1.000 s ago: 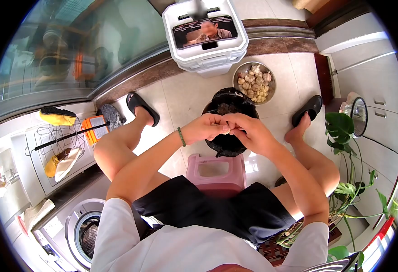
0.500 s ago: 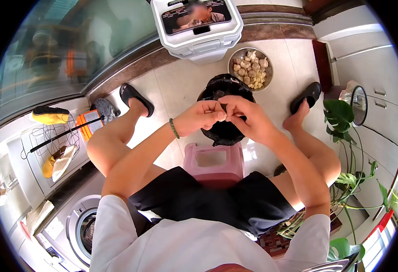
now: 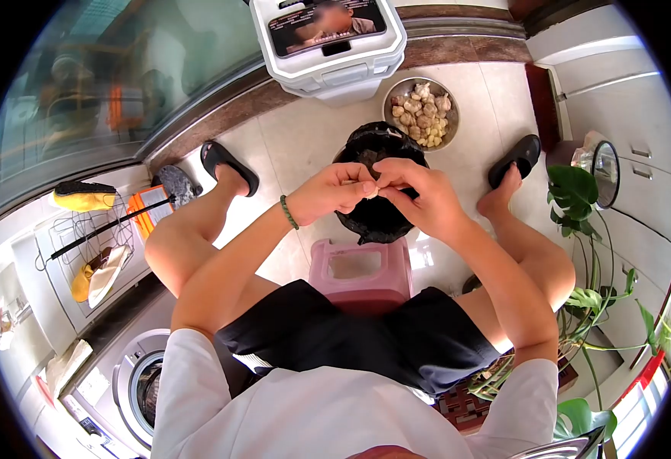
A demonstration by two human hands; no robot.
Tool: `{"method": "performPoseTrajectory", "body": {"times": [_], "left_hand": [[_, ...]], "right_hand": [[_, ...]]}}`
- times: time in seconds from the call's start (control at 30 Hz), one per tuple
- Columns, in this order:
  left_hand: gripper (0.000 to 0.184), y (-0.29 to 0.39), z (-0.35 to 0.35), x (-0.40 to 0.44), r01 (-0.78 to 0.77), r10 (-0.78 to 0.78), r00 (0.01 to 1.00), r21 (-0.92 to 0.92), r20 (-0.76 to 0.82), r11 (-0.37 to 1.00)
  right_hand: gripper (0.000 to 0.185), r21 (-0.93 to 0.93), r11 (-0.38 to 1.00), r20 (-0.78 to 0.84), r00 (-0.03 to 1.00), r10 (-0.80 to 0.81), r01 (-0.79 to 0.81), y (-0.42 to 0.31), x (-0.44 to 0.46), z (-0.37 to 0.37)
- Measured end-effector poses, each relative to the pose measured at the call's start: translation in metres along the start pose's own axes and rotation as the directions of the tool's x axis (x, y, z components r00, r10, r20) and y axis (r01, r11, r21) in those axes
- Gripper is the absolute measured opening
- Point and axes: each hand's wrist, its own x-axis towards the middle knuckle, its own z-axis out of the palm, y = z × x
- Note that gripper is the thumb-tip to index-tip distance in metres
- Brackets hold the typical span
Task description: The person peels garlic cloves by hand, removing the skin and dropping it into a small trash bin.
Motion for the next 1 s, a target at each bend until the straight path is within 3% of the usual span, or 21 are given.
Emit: {"method": "performPoseTrajectory", "body": {"times": [0.1, 0.4, 0.47, 0.6, 0.67, 0.77, 1.0], "left_hand": [[0.018, -0.001, 0.002, 0.001, 0.008, -0.005, 0.998, 0.047, -0.065, 0.999], [0.019, -0.001, -0.003, 0.002, 0.028, -0.027, 0.999, 0.007, -0.034, 1.000], [0.019, -0.002, -0.003, 0.003, -0.005, 0.002, 0.999, -0.072, -0.041, 0.997], [0.020, 0.001, -0.003, 0.004, -0.049, 0.032, 0.992, -0.142, -0.125, 0.989], [0.022, 0.005, -0.007, 0.002, -0.086, 0.054, 0.985, -0.198, -0.164, 0.976], [0.024, 0.009, -0.008, -0.001, -0.081, 0.060, 0.993, -0.213, -0.102, 0.974], [0.028, 0.005, -0.008, 0.000, -0.061, 0.063, 0.998, -0.209, 0.004, 0.976]], "right_hand": [[0.043, -0.057, 0.998, 0.027, 0.999, -0.018, 0.020, 0.000, 0.001, -0.001], [0.045, -0.215, 0.969, 0.000, 0.992, -0.127, 0.124, 0.001, 0.001, 0.003], [0.040, -0.189, 0.982, -0.012, 0.999, -0.033, 0.030, 0.002, -0.001, 0.005], [0.041, -0.130, 0.991, -0.062, 0.998, -0.028, 0.019, 0.001, -0.001, 0.010], [0.034, -0.154, 0.988, 0.058, 0.998, 0.014, -0.005, 0.003, -0.003, 0.010], [0.033, -0.169, 0.985, 0.138, 0.988, 0.068, -0.045, 0.000, -0.004, 0.009], [0.030, -0.114, 0.993, 0.063, 0.997, 0.039, -0.032, 0.010, -0.003, 0.008]]}}
